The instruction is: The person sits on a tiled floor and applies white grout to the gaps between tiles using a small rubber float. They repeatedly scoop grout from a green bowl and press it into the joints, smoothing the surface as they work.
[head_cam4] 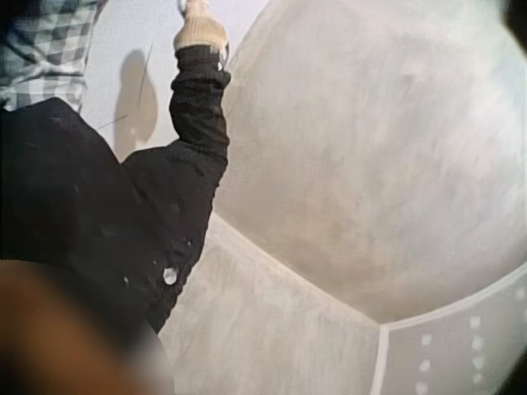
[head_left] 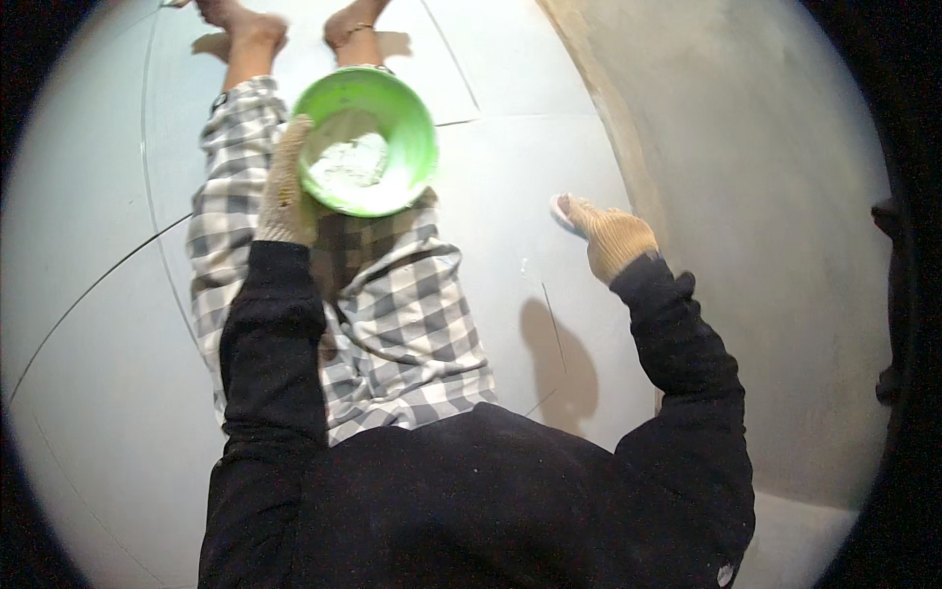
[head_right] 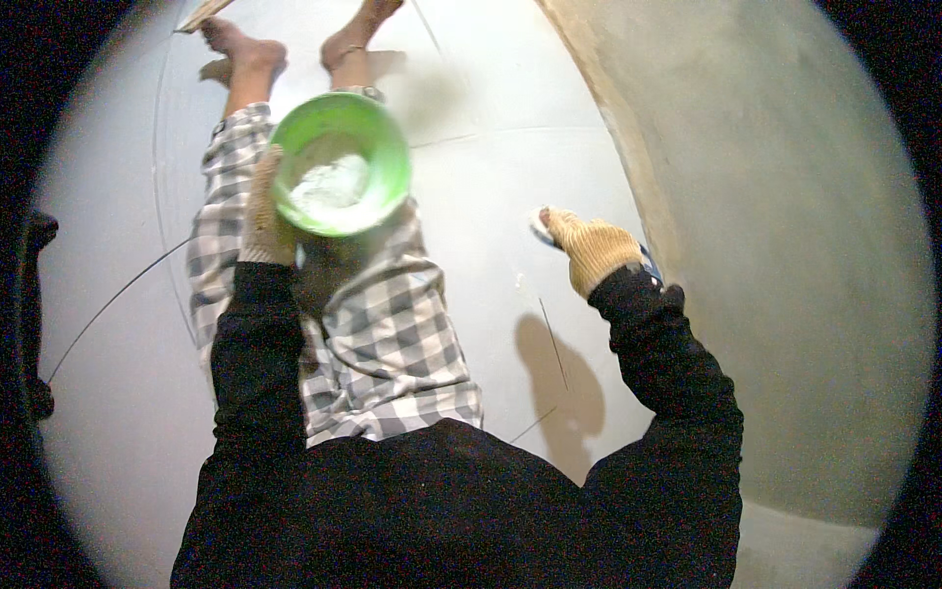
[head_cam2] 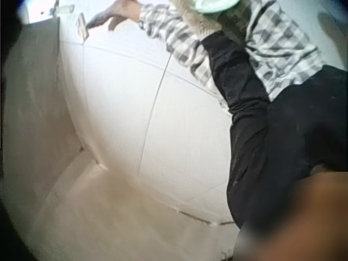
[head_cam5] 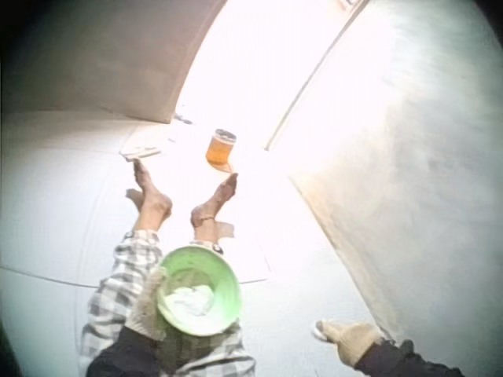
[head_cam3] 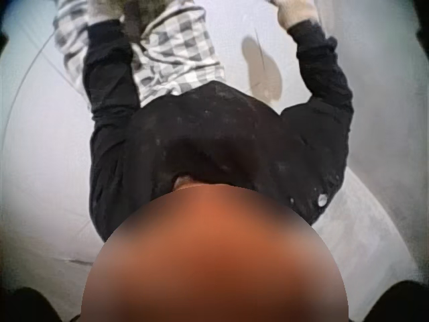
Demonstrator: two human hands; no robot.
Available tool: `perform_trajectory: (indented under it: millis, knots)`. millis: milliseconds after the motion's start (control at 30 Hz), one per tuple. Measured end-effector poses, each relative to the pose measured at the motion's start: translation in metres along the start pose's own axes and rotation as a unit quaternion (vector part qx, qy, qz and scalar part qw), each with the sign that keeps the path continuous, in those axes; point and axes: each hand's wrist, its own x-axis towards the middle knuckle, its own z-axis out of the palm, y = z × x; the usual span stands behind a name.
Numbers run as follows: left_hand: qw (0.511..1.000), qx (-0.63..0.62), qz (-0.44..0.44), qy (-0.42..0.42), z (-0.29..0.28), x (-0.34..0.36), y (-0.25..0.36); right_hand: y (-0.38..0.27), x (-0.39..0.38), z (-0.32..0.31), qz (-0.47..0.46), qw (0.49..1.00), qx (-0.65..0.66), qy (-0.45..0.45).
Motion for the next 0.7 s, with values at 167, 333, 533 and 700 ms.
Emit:
perform_trajectory:
  millis: [167, 333, 533, 700]
  knots:
    - [0.996, 0.069, 0.059, 0.011, -0.006, 0.002, -0.006, 0.018, 0.028, 0.064, 0.040, 0.997, 0.014, -0.071]
    - [0.999, -0.022, -0.021, 0.012, -0.011, 0.001, -0.007, -0.013, 0.088, 0.078, -0.023, 0.994, 0.018, -0.103]
    - [0.998, 0.013, 0.041, 0.053, -0.007, 0.004, -0.007, -0.051, 0.113, 0.098, -0.074, 0.997, -0.008, -0.032]
    - [0.998, 0.025, 0.035, 0.051, -0.005, -0.001, -0.006, -0.034, 0.048, 0.151, -0.030, 0.995, -0.006, -0.092]
